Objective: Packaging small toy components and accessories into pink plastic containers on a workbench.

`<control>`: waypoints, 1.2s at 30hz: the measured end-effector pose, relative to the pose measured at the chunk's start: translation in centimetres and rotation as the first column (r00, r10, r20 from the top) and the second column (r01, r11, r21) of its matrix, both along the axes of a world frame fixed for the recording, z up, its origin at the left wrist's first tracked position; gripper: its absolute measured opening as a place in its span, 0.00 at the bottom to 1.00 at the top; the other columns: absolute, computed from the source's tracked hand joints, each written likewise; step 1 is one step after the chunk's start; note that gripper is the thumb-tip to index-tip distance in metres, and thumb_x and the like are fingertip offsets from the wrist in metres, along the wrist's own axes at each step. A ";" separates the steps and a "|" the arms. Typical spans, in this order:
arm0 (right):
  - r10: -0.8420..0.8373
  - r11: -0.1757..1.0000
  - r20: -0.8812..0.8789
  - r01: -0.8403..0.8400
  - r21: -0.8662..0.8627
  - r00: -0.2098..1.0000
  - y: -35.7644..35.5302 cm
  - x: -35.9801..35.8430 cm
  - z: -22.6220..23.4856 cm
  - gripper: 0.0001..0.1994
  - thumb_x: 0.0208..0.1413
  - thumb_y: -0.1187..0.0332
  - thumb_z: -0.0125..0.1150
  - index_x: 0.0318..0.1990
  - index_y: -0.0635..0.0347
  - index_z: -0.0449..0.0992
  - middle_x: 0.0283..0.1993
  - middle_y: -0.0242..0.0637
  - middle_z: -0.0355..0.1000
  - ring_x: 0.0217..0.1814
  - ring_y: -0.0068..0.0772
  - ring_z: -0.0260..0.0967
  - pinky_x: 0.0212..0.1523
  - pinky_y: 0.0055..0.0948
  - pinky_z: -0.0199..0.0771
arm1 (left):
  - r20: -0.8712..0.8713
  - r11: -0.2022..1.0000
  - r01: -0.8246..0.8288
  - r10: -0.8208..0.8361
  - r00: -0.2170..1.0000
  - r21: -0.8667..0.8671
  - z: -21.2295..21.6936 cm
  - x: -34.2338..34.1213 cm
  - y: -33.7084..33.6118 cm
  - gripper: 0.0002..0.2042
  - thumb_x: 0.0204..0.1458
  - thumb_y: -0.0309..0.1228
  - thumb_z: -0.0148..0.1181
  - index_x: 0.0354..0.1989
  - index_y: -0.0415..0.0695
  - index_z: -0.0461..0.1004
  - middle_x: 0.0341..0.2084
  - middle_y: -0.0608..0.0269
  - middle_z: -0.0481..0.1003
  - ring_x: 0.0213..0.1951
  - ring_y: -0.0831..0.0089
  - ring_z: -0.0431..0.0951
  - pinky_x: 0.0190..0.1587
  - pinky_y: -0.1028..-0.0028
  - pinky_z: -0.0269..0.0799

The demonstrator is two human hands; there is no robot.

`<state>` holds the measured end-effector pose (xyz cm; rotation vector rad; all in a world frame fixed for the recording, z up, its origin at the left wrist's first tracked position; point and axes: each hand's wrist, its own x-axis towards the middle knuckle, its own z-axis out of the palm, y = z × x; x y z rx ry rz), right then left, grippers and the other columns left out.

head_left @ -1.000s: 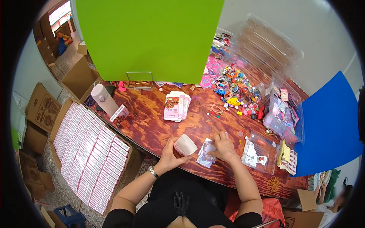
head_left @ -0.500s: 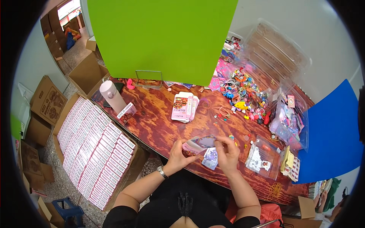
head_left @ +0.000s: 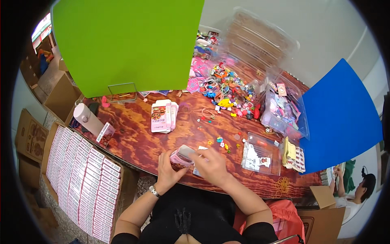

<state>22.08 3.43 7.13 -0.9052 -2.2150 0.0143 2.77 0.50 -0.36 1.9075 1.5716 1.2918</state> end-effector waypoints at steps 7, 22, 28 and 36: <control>-0.440 0.897 -0.022 0.438 -0.054 0.898 5.9 13.5 0.2 0.08 0.57 0.75 0.63 0.44 0.60 0.82 0.38 0.46 0.80 0.38 0.48 0.78 0.41 0.39 0.77 | -0.053 0.999 -0.001 -0.002 0.999 -0.050 -0.5 -1.2 0.4 0.37 0.39 0.35 0.79 0.58 0.36 0.65 0.48 0.47 0.70 0.51 0.50 0.71 0.54 0.59 0.70; -0.308 0.882 0.433 0.425 -0.205 0.847 17.3 6.7 -5.4 0.18 0.57 0.71 0.58 0.55 0.52 0.77 0.55 0.44 0.75 0.57 0.49 0.72 0.52 0.46 0.76 | 0.017 1.000 -0.005 0.005 1.000 0.011 -1.9 -1.0 0.3 0.38 0.40 0.36 0.79 0.58 0.35 0.65 0.48 0.46 0.71 0.51 0.48 0.73 0.53 0.57 0.71; -0.279 0.906 0.457 0.389 -0.166 0.845 21.7 6.5 -11.3 0.13 0.56 0.72 0.57 0.48 0.53 0.79 0.49 0.44 0.78 0.51 0.53 0.74 0.47 0.48 0.78 | -0.008 0.998 0.005 -0.004 1.000 0.061 -2.3 -0.7 0.8 0.39 0.39 0.38 0.80 0.59 0.36 0.65 0.46 0.46 0.72 0.48 0.50 0.73 0.50 0.58 0.72; -0.296 0.902 -0.087 0.248 -0.352 0.951 24.1 1.5 -9.0 0.09 0.58 0.67 0.63 0.41 0.62 0.80 0.34 0.50 0.79 0.36 0.53 0.78 0.38 0.44 0.77 | 0.015 0.999 -0.008 0.007 1.000 0.043 -2.6 -1.2 0.5 0.40 0.38 0.36 0.79 0.59 0.36 0.64 0.47 0.46 0.72 0.49 0.49 0.73 0.51 0.58 0.71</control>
